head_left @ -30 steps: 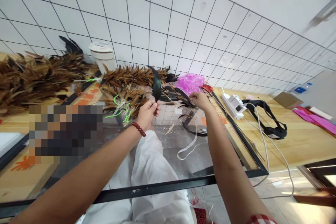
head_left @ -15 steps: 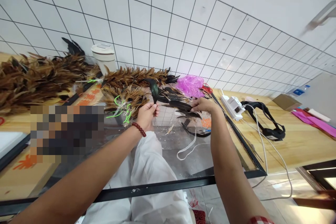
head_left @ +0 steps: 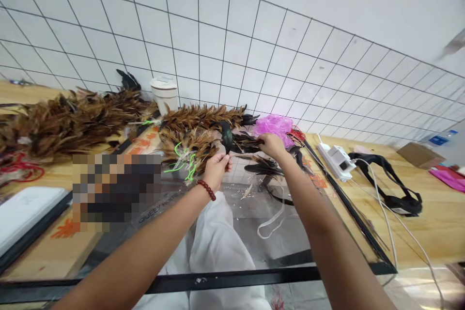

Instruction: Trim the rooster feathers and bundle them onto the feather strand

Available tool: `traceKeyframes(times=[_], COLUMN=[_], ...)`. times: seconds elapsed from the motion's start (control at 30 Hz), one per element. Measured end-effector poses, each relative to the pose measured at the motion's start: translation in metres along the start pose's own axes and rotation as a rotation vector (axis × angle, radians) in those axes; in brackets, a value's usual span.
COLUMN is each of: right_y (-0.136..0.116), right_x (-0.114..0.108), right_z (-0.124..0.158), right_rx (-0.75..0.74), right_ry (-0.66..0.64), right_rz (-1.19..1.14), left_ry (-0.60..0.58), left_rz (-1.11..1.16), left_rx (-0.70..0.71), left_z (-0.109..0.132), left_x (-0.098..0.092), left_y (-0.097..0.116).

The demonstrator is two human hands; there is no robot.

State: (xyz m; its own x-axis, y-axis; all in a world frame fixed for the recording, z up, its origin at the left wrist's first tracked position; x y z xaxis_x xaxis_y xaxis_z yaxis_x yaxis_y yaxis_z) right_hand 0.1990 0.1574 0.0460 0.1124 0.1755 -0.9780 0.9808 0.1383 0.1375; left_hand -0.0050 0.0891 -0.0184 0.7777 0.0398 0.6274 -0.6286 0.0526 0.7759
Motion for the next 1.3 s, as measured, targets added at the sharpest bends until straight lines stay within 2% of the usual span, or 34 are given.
traceKeyframes(times=[0.07, 0.17, 0.23, 0.33, 0.5, 0.6, 0.73, 0.8, 0.9, 1.0, 1.07, 1.17, 1.2, 1.23, 1.3], right_y=[0.016, 0.042, 0.057, 0.057, 0.003, -0.019, -0.008, 0.006, 0.029, 0.040, 0.039, 0.026, 0.025, 0.028, 0.039], right_x=[-0.011, -0.013, -0.018, -0.025, -0.014, 0.003, 0.019, 0.015, -0.008, -0.032, -0.039, -0.033, -0.032, -0.032, -0.031], right_z=[0.024, 0.056, 0.064, 0.051, -0.003, -0.024, -0.030, -0.025, -0.007, 0.020, 0.037, 0.060, 0.066, 0.069, 0.069], right_rx=[-0.039, -0.130, -0.089, 0.044, 0.005, -0.066, -0.010, 0.048, 0.139, 0.170, 0.080, -0.194, -0.241, -0.236, -0.129], right_ry=[0.077, -0.034, -0.052, -0.003, 0.007, -0.099, -0.256, -0.250, -0.110, 0.005, -0.040, -0.297, -0.350, -0.351, -0.239], right_rz=[0.110, 0.072, -0.040, -0.105, -0.081, -0.069, -0.037, -0.003, 0.089, 0.192, 0.154, -0.175, -0.296, -0.377, -0.382], left_ry=[0.022, 0.068, 0.096, 0.112, 0.104, 0.094, 0.074, 0.067, 0.053, 0.048, 0.053, 0.075, 0.077, 0.077, 0.080], left_rz=[0.009, 0.018, 0.017, 0.004, 0.000, 0.003, -0.012, -0.020, -0.028, -0.042, -0.044, -0.032, -0.033, -0.036, -0.045], left_rx=[0.012, 0.049, 0.077, 0.110, 0.111, 0.088, 0.075, 0.069, 0.079, 0.095, 0.092, 0.086, 0.087, 0.089, 0.089], left_z=[-0.001, -0.001, 0.000, 0.001, 0.002, 0.001, -0.001, -0.002, -0.001, 0.001, 0.002, 0.002, 0.002, 0.002, 0.002], left_x=[-0.001, -0.001, -0.001, -0.001, -0.002, -0.003, -0.003, -0.003, -0.001, 0.000, 0.001, 0.000, 0.000, 0.000, -0.001], left_y=[0.000, 0.001, 0.002, 0.002, 0.002, 0.000, -0.002, -0.002, -0.001, 0.001, 0.002, 0.002, 0.002, 0.002, 0.002])
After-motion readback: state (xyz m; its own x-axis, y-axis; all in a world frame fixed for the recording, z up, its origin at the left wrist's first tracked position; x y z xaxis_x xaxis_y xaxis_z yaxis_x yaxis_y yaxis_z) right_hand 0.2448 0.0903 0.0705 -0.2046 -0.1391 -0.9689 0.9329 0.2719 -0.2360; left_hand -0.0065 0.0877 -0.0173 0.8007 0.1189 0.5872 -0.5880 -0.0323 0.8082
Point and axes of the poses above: each hand's wrist, its own z-axis away from the middle knuckle, its own x-axis out of the palm, y = z × x, the point moved 6 cm from there along -z, towards the middle knuckle, and after that the axes turned 12 degrees about z, right-handed, at the moved point
